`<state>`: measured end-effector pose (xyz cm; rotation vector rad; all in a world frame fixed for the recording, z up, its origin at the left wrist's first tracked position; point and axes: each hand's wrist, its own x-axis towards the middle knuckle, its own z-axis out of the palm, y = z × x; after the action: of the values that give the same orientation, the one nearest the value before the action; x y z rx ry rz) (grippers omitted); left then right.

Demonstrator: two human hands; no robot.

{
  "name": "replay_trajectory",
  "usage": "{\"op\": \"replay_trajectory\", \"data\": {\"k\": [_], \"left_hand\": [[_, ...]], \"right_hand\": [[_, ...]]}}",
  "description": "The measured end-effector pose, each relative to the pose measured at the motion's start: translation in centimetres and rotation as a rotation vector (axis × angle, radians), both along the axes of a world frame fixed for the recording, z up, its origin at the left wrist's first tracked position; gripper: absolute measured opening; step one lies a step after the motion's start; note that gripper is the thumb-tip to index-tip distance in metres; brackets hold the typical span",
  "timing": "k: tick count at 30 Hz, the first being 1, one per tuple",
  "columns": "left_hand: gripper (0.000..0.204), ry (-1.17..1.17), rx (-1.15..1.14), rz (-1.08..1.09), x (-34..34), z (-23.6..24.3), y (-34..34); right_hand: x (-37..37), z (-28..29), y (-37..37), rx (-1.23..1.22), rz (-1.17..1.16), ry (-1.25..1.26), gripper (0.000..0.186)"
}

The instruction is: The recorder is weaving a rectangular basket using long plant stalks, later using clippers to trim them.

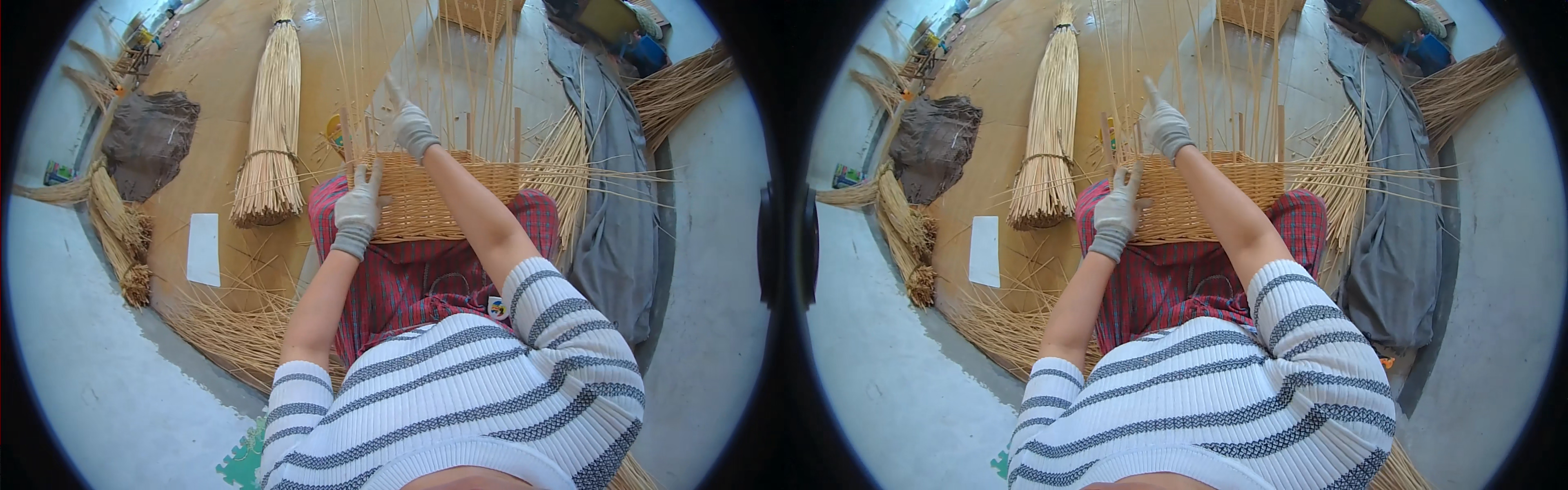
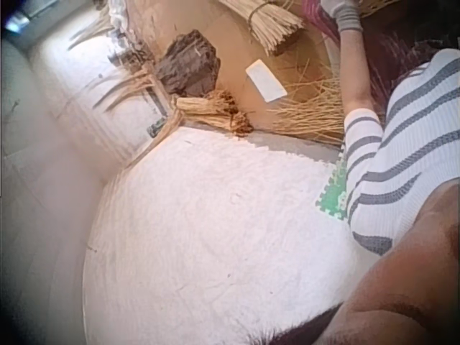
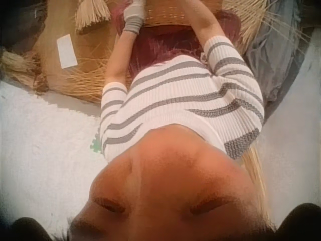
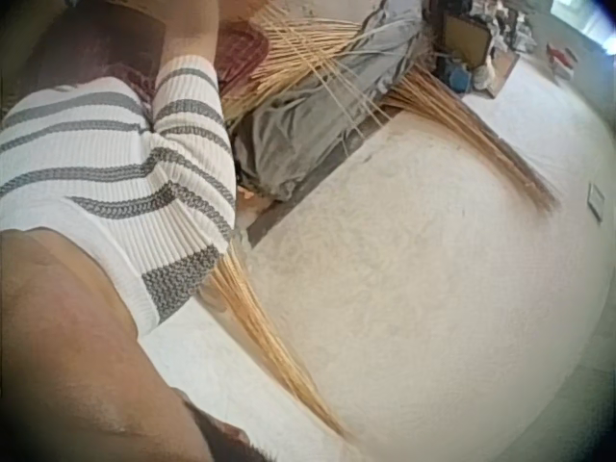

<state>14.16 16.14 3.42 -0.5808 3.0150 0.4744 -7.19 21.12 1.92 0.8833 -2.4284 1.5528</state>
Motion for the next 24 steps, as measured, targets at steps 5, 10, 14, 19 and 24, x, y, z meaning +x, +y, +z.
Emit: {"op": "replay_trajectory", "data": {"k": [5, 10, 14, 19, 24], "left_hand": [[0.075, -0.022, -0.043, -0.043, -0.6, -0.5, 0.0], [0.073, 0.295, -0.064, -0.328, -3.6, 0.7, 3.8], [0.078, -0.075, 0.172, -0.107, -4.9, 1.7, 8.4], [0.079, -0.078, 0.175, -0.128, -5.4, 1.2, 8.1], [0.055, 0.471, 0.383, -0.182, -4.5, -2.1, 6.4]], "right_hand": [[4.3, -0.9, 12.9, -0.053, 0.011, -0.603, 0.039], [5.9, -1.1, 17.2, -0.052, -0.203, -0.481, 0.018], [0.9, 0.7, 11.5, 0.163, 0.012, 0.195, 0.030], [2.5, 1.8, 16.5, -0.133, 0.042, -0.367, 0.056], [6.2, 0.5, 25.4, -0.350, -0.103, -0.382, 0.049]]}}
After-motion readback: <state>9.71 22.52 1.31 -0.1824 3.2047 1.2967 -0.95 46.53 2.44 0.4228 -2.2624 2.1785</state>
